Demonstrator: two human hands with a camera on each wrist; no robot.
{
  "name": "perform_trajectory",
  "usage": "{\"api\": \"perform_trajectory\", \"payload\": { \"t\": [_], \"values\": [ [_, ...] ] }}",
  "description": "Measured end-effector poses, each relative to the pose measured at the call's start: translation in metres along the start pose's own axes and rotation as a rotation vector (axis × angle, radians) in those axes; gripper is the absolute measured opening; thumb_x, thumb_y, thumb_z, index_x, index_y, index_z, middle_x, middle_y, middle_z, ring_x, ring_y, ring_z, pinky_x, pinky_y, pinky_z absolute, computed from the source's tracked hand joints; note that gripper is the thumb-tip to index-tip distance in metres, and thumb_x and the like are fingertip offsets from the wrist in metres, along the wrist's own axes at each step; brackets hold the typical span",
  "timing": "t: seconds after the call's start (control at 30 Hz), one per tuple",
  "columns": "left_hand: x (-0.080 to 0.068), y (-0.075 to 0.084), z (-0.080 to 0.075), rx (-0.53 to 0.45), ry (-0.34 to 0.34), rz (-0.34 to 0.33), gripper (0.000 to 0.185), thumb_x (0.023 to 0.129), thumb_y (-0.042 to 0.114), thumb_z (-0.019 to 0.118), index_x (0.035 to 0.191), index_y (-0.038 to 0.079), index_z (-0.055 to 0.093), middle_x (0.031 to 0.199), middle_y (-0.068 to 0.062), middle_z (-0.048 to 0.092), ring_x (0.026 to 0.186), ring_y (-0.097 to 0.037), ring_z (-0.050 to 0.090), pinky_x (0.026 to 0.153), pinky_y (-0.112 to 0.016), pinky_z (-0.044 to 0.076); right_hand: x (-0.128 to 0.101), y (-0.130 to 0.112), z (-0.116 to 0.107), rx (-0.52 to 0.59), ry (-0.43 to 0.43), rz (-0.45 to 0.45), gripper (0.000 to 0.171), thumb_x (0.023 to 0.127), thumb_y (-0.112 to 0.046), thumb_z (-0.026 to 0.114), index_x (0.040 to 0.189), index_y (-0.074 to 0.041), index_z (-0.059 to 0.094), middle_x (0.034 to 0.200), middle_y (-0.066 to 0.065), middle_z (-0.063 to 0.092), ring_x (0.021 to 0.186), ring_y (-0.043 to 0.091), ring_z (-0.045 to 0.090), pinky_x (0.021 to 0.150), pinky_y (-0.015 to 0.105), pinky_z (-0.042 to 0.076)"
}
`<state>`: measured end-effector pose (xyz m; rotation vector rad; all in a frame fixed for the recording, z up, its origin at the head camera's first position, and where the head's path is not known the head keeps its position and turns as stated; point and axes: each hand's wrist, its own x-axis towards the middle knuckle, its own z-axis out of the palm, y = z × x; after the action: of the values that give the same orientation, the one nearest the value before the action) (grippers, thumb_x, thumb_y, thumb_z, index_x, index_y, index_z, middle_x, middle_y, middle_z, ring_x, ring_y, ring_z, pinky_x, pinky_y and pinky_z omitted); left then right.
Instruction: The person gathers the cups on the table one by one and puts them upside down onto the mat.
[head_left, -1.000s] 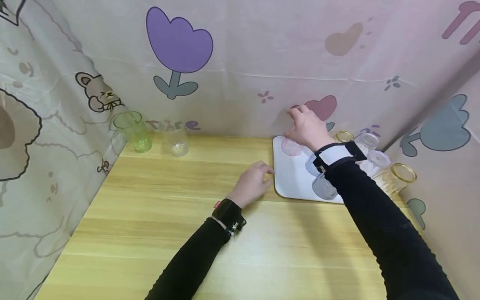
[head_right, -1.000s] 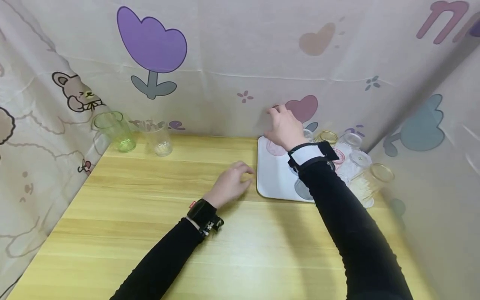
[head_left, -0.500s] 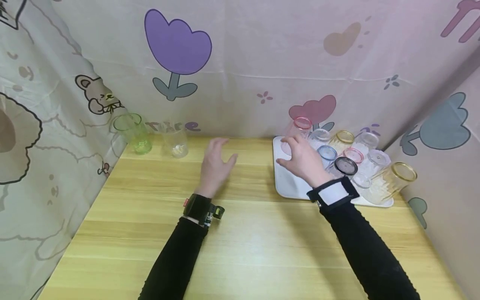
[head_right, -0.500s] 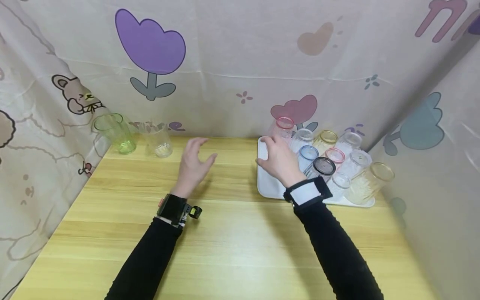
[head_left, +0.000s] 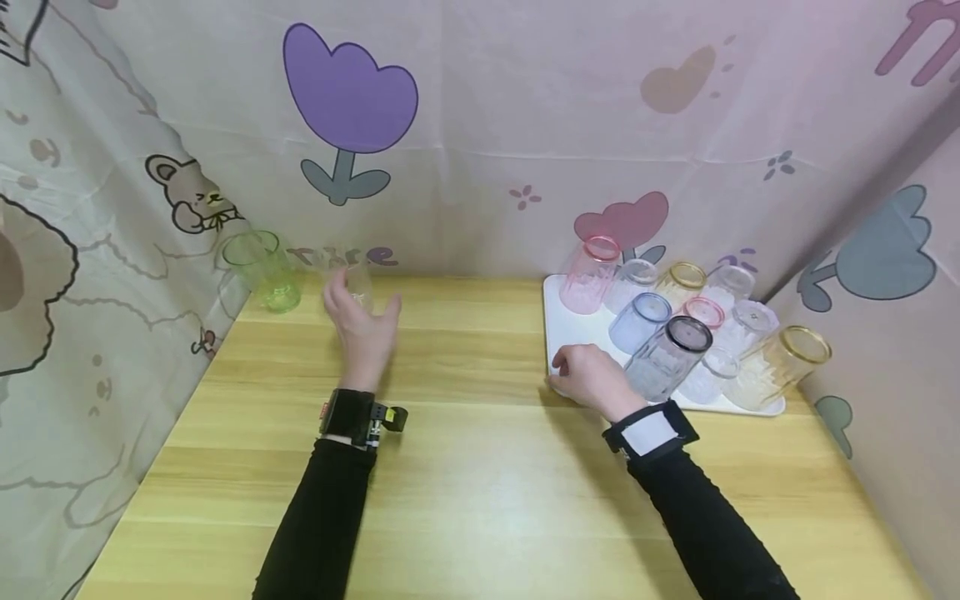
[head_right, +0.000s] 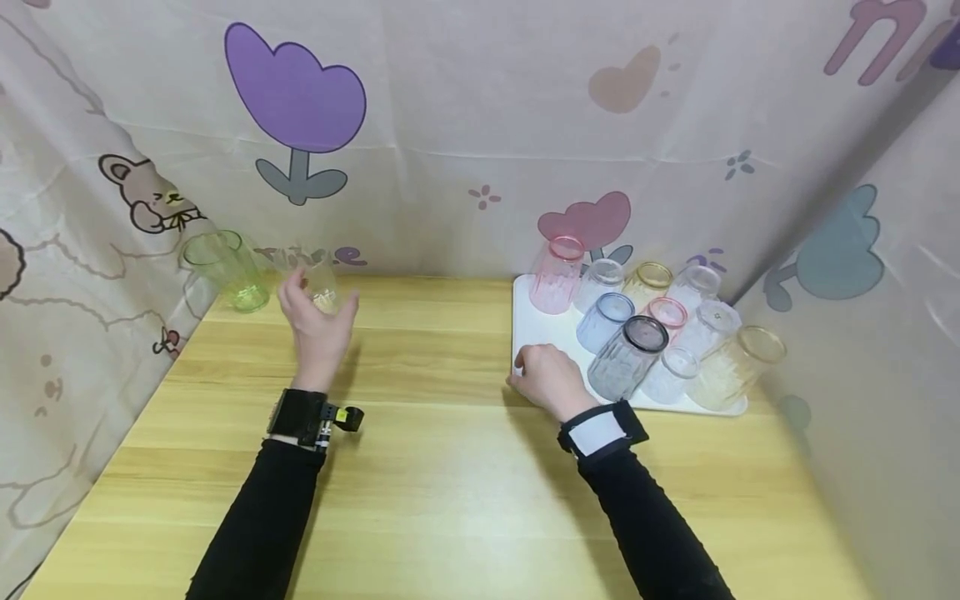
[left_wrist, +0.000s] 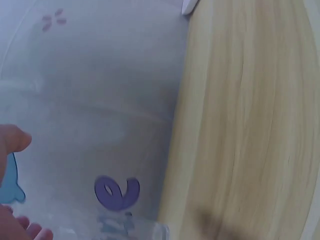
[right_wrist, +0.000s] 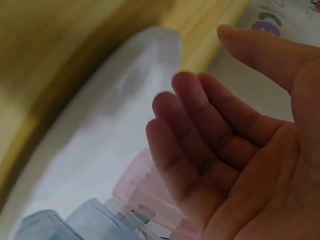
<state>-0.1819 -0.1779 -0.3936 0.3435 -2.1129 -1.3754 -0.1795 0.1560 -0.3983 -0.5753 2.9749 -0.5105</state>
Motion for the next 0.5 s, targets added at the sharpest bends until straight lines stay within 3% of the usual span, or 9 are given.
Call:
{"api": "perform_trajectory", "payload": {
  "t": [0.13, 0.23, 0.33, 0.5],
  "values": [
    [0.012, -0.012, -0.006, -0.061, 0.099, -0.064, 0.093, 0.088, 0.021, 0.083, 0.158, 0.006, 0.023, 0.162, -0.014, 0.023, 0.15, -0.027, 0.027, 0.125, -0.038, 0.025, -0.002, 0.003, 0.006, -0.008, -0.028, -0.009, 0.009, 0.085, -0.017, 0.073, 0.087, -0.008, 0.075, 0.079, 0.002, 0.071, 0.076, 0.025, 0.068, 0.071, 0.045, 0.057],
    [0.022, -0.02, -0.013, -0.081, 0.125, -0.129, 0.097, 0.088, 0.027, 0.083, 0.159, 0.007, 0.019, 0.161, -0.015, 0.022, 0.149, -0.026, 0.026, 0.124, -0.035, 0.025, -0.004, 0.003, 0.009, -0.008, -0.043, -0.012, 0.007, 0.085, -0.016, 0.077, 0.084, -0.01, 0.075, 0.08, 0.003, 0.073, 0.076, 0.026, 0.069, 0.072, 0.046, 0.058],
    [0.031, -0.027, -0.018, -0.086, 0.116, -0.186, 0.103, 0.087, 0.034, 0.085, 0.16, 0.007, 0.016, 0.161, -0.015, 0.02, 0.148, -0.026, 0.025, 0.124, -0.035, 0.027, -0.006, 0.004, 0.012, -0.012, -0.045, -0.015, 0.007, 0.084, -0.015, 0.08, 0.082, -0.01, 0.075, 0.079, 0.002, 0.073, 0.077, 0.026, 0.07, 0.072, 0.046, 0.058],
    [0.046, -0.039, -0.021, -0.078, 0.042, -0.266, 0.111, 0.084, 0.035, 0.087, 0.161, 0.008, 0.012, 0.164, -0.014, 0.016, 0.151, -0.029, 0.022, 0.125, -0.039, 0.026, -0.006, 0.006, 0.018, -0.024, -0.023, -0.025, 0.009, 0.084, -0.014, 0.082, 0.08, -0.011, 0.075, 0.08, 0.002, 0.074, 0.077, 0.027, 0.07, 0.071, 0.046, 0.058]
  ]
}}
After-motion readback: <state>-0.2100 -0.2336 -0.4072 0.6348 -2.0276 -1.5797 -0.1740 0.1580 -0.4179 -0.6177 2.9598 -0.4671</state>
